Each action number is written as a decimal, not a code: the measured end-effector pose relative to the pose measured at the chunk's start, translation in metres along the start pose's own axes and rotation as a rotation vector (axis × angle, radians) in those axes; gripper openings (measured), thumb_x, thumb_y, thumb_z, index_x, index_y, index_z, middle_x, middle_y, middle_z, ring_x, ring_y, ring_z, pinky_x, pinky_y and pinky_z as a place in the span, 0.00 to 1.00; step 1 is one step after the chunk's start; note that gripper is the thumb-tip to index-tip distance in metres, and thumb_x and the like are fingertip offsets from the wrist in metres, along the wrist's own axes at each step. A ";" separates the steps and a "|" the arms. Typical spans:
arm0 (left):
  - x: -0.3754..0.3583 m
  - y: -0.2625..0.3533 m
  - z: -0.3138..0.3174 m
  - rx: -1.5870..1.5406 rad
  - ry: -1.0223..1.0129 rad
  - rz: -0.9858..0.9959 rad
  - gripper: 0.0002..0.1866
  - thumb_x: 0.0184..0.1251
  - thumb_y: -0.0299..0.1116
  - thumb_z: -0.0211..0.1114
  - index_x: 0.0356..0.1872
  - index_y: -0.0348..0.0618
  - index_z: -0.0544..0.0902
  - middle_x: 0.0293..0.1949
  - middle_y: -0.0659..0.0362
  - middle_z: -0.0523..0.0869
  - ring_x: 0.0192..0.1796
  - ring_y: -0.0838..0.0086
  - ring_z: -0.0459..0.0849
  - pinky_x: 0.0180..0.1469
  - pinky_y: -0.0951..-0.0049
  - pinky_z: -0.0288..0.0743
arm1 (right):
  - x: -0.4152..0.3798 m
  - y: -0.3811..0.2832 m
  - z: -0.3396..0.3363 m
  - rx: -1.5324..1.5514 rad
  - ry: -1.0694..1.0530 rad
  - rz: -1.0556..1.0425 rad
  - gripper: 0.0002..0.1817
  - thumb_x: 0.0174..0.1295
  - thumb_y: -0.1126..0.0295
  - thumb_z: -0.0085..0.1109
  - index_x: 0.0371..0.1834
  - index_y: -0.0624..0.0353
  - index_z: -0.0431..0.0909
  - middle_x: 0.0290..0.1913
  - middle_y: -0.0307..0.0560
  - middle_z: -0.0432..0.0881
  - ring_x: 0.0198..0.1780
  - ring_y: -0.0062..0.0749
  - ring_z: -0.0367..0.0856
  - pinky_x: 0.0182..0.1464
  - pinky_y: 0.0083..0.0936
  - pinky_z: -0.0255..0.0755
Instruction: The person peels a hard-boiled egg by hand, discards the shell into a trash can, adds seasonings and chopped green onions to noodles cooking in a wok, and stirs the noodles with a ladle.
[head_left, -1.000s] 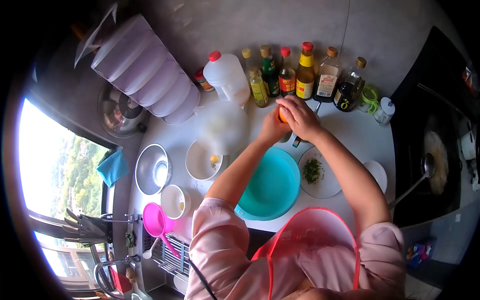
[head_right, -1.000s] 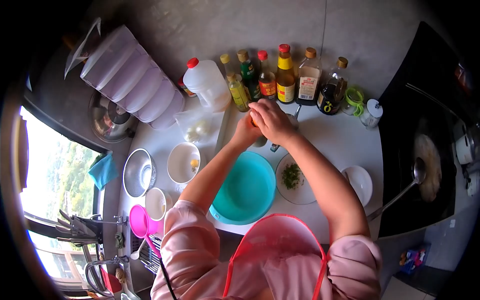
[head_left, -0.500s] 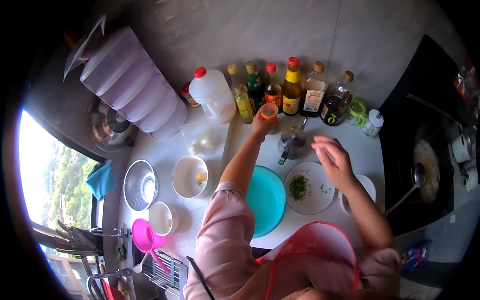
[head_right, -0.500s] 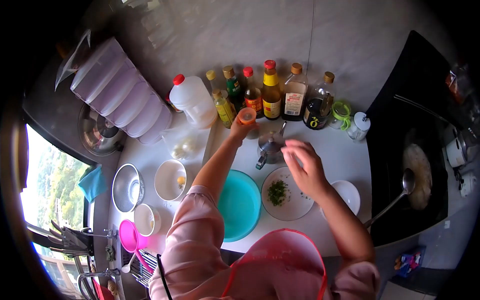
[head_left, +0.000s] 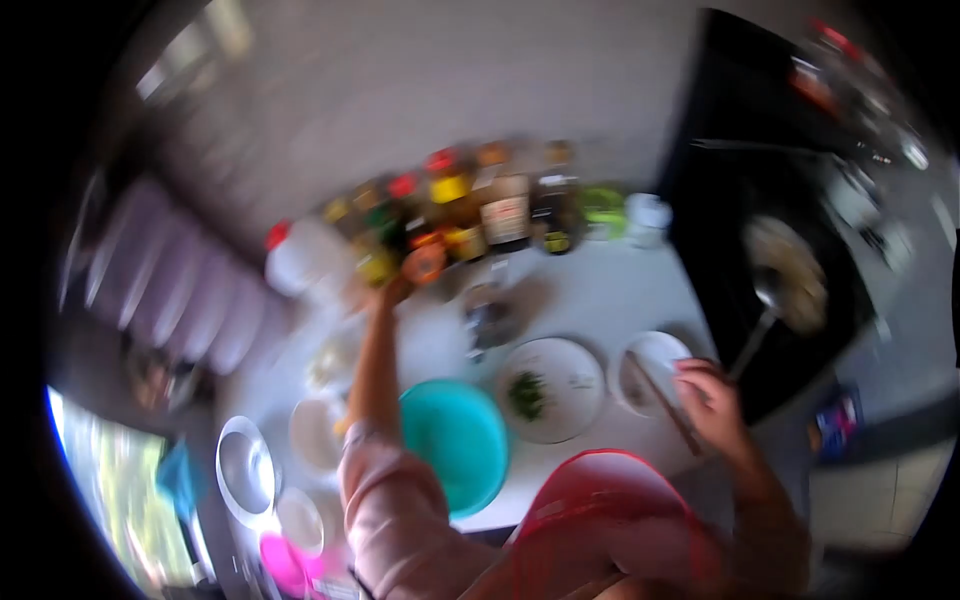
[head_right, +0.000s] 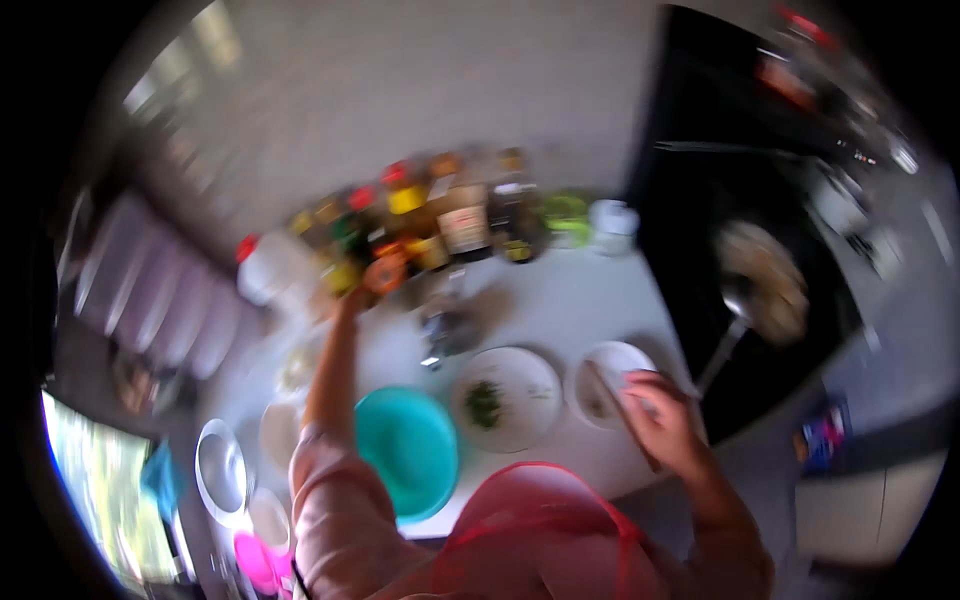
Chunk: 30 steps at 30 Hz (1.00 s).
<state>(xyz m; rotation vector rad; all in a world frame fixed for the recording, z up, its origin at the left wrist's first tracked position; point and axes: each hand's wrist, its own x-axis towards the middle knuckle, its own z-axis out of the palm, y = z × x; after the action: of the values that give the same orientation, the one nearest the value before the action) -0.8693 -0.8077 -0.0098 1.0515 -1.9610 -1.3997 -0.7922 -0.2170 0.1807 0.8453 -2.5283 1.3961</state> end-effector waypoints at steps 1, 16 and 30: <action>0.007 -0.001 0.006 -0.002 -0.041 0.065 0.39 0.46 0.50 0.69 0.58 0.38 0.69 0.52 0.54 0.75 0.50 0.66 0.75 0.52 0.65 0.71 | -0.007 0.001 0.002 0.024 0.023 0.033 0.06 0.53 0.78 0.59 0.35 0.62 0.79 0.43 0.49 0.80 0.44 0.38 0.79 0.44 0.27 0.74; -0.074 0.066 -0.021 -0.380 0.096 0.150 0.34 0.49 0.35 0.72 0.59 0.38 0.69 0.51 0.55 0.77 0.46 0.70 0.79 0.46 0.71 0.74 | -0.057 0.021 -0.058 -0.128 0.156 0.061 0.07 0.54 0.73 0.60 0.36 0.59 0.79 0.43 0.49 0.79 0.43 0.41 0.79 0.43 0.27 0.74; -0.453 0.201 0.067 0.443 -0.437 0.916 0.23 0.38 0.43 0.74 0.32 0.40 0.77 0.27 0.49 0.81 0.29 0.54 0.81 0.31 0.62 0.75 | 0.001 -0.032 -0.056 0.071 0.225 -0.428 0.18 0.48 0.60 0.69 0.32 0.54 0.69 0.18 0.35 0.73 0.17 0.26 0.73 0.19 0.23 0.65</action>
<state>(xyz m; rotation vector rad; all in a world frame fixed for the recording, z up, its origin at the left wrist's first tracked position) -0.7215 -0.3653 0.1712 -0.1063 -2.6244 -0.7131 -0.7846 -0.1852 0.2359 1.0922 -1.9934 1.3529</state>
